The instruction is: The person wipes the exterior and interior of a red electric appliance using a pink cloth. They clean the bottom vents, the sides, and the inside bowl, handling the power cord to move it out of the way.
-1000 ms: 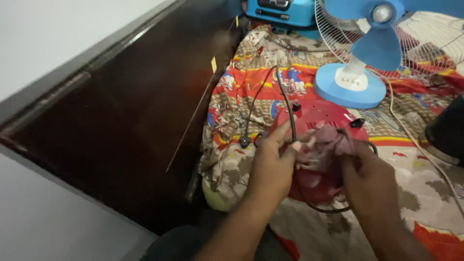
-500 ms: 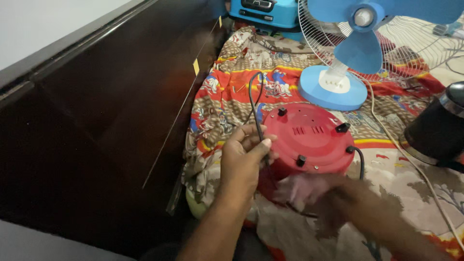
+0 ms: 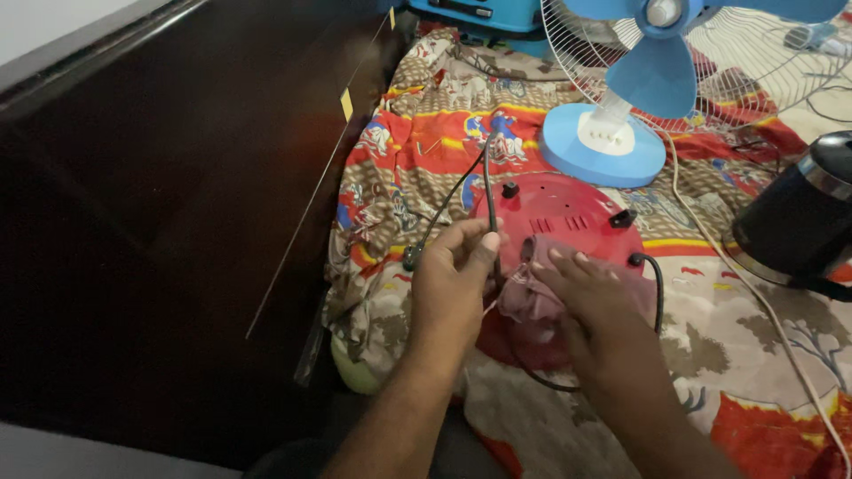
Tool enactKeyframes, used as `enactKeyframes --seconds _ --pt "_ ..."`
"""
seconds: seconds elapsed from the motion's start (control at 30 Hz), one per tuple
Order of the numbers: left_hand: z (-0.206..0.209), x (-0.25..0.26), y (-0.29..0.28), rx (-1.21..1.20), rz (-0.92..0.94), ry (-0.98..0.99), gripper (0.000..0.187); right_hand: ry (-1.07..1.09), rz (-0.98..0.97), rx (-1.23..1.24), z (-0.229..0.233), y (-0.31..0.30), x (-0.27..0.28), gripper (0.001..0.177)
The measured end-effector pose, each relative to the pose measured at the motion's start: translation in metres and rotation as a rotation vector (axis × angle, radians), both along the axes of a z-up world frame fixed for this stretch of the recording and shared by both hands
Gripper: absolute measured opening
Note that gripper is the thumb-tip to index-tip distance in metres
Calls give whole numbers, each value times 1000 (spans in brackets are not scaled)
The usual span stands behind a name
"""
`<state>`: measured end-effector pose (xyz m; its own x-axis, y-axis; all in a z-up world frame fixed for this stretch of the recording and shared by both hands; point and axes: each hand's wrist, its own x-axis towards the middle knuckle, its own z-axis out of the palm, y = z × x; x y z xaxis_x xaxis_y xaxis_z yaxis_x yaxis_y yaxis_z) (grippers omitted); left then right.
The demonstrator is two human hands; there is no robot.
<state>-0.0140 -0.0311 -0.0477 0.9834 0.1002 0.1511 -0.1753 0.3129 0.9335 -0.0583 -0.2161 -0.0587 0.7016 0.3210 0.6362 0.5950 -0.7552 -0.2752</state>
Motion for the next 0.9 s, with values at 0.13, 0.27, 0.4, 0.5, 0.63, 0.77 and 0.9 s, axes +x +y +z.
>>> enactKeyframes --seconds 0.13,0.27,0.4,0.5,0.63,0.77,0.9 --pt "2 0 6 -1 -28 -7 27 16 45 34 9 -10 16 66" --pt "3 -4 6 -22 -43 50 34 652 -301 462 16 -37 9 63" --pt "-5 0 -2 1 -79 81 34 472 -267 411 -4 -36 13 60" --pt "-15 3 -15 36 -105 -23 26 69 -217 -69 -25 -21 19 69" --pt "-22 2 -21 -25 -106 -18 25 43 -261 -69 -35 -20 10 64" --pt "-15 3 -13 -108 -92 2 22 158 -546 -112 -8 -41 17 54" --pt "-3 -2 -7 -177 -151 11 33 534 -539 572 15 -24 -8 42"
